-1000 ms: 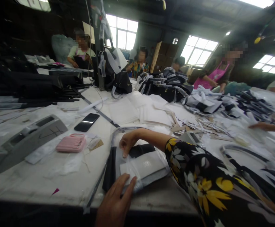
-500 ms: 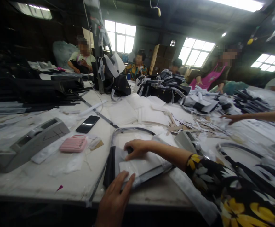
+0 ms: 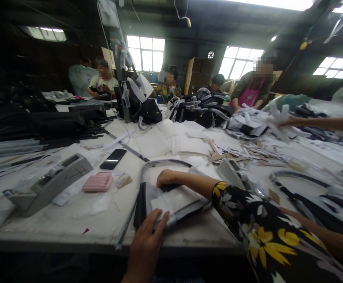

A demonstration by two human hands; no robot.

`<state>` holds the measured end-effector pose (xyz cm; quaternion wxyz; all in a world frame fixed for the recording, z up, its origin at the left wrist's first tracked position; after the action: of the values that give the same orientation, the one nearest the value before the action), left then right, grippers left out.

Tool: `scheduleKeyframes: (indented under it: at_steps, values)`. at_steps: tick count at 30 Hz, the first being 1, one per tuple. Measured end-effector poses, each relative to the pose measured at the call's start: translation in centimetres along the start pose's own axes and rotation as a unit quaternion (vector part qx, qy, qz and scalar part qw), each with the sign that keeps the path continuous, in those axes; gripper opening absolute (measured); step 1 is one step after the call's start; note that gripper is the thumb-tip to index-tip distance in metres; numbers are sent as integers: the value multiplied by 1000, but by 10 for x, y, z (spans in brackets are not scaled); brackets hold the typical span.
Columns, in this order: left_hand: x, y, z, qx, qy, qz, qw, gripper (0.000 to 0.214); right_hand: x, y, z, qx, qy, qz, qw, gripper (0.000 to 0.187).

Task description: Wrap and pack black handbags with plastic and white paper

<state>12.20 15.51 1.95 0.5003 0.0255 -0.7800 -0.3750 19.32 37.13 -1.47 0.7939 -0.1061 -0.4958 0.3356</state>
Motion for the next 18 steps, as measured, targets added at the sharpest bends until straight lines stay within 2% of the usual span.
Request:
scheduleKeyframes:
  at_steps: [2,5,7,9,11,13,14,16,18]
  values:
    - [1,1,-2,-8,4,-5,1000,55,8,-21,11,14,-38,-68,997,20]
    - [6,5,-3,-15,-9,10,1000,56,29,-70,20,38,-76,-169,982,32]
    - [13,11,-2,-18,-50,43,998,54,47,-111,8,32,-89,-232,968,39]
    - [24,16,7,0,-99,62,993,48,62,-150,-24,-35,-111,-276,954,44]
    - [39,21,30,54,-110,41,992,42,68,-181,-68,-138,-127,-286,940,50]
    - [46,22,63,136,-86,17,987,42,63,-200,-108,-218,-118,-265,932,56]
    - [42,22,81,176,-84,20,981,45,59,-203,-121,-231,-103,-252,934,59]
    - [21,21,109,239,-126,47,962,52,51,-204,-137,-230,-67,-240,941,61]
    - [-2,21,127,283,-198,68,936,54,48,-202,-142,-217,-31,-251,943,63]
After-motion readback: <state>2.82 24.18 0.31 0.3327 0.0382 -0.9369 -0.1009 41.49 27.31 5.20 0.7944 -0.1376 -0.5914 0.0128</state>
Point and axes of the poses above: each hand's wrist, its own y-axis towards the middle knuckle, its own x-axis out of the back of the hand, z = x × y, the point moved 10 cm from there along y, towards the middle knuckle, and after that the axes turned 4 degrees about z, right-handed, at the moved point
